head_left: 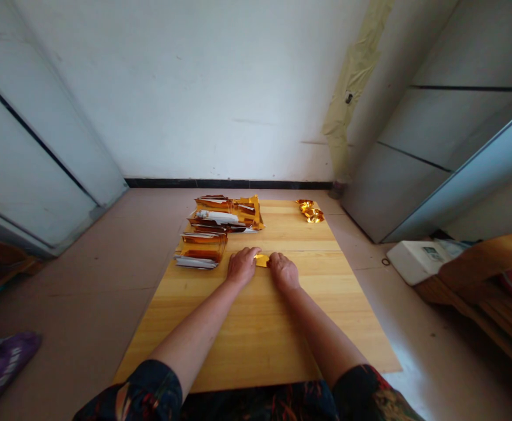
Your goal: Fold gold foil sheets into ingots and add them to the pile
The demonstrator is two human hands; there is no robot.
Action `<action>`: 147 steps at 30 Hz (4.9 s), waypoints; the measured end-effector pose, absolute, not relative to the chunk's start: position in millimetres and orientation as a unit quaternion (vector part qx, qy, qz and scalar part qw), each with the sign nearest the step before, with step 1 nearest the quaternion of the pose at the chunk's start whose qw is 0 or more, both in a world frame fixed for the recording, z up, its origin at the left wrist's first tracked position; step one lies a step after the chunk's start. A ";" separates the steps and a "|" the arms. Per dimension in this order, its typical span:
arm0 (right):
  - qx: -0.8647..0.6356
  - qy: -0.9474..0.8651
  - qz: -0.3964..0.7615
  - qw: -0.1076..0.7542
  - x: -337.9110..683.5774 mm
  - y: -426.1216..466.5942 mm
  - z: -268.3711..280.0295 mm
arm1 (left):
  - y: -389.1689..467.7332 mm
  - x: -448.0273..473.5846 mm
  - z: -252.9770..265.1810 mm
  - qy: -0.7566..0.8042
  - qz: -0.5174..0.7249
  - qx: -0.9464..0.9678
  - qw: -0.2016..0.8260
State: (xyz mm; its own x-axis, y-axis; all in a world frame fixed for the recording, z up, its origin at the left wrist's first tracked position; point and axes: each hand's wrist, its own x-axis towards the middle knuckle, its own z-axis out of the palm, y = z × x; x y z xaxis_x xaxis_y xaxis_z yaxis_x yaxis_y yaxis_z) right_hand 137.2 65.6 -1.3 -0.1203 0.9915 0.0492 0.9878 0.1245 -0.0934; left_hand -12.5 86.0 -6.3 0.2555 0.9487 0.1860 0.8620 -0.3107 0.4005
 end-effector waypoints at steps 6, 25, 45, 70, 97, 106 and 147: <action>-0.660 -0.750 0.013 0.034 135.3 66.8 1.4 | 86.4 -11.6 -1.4 0.577 0.146 0.799 0.084; -0.632 -0.774 0.021 0.028 139.5 62.4 5.9 | 88.3 -15.1 0.6 0.538 0.146 0.828 0.067; -0.509 -0.855 -0.016 0.095 180.6 69.7 -2.8 | 67.3 -37.1 -2.9 0.422 0.164 0.890 -0.057; -0.632 -0.744 0.198 0.088 143.3 90.1 21.8 | 61.7 -34.3 -6.6 0.483 0.184 0.856 0.026; -0.731 -0.636 0.241 0.062 129.0 100.7 31.8 | 60.9 -44.4 -13.4 0.490 0.190 0.849 0.064; -0.732 -0.625 0.260 0.078 144.7 106.4 20.2 | 61.6 -45.6 -15.0 0.489 0.186 0.850 0.058; -0.693 -0.679 0.229 0.073 113.4 98.2 29.7 | 76.0 -24.2 -10.4 0.638 0.241 0.722 0.114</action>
State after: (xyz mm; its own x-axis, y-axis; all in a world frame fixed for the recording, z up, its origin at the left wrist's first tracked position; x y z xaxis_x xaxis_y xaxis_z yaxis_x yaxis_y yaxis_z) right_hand 113.4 98.2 29.7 -0.0285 0.9754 -0.2187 0.9084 -0.0660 -0.4128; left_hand -24.2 76.0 -10.4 0.0698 0.9769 0.2021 0.8671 -0.1596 0.4719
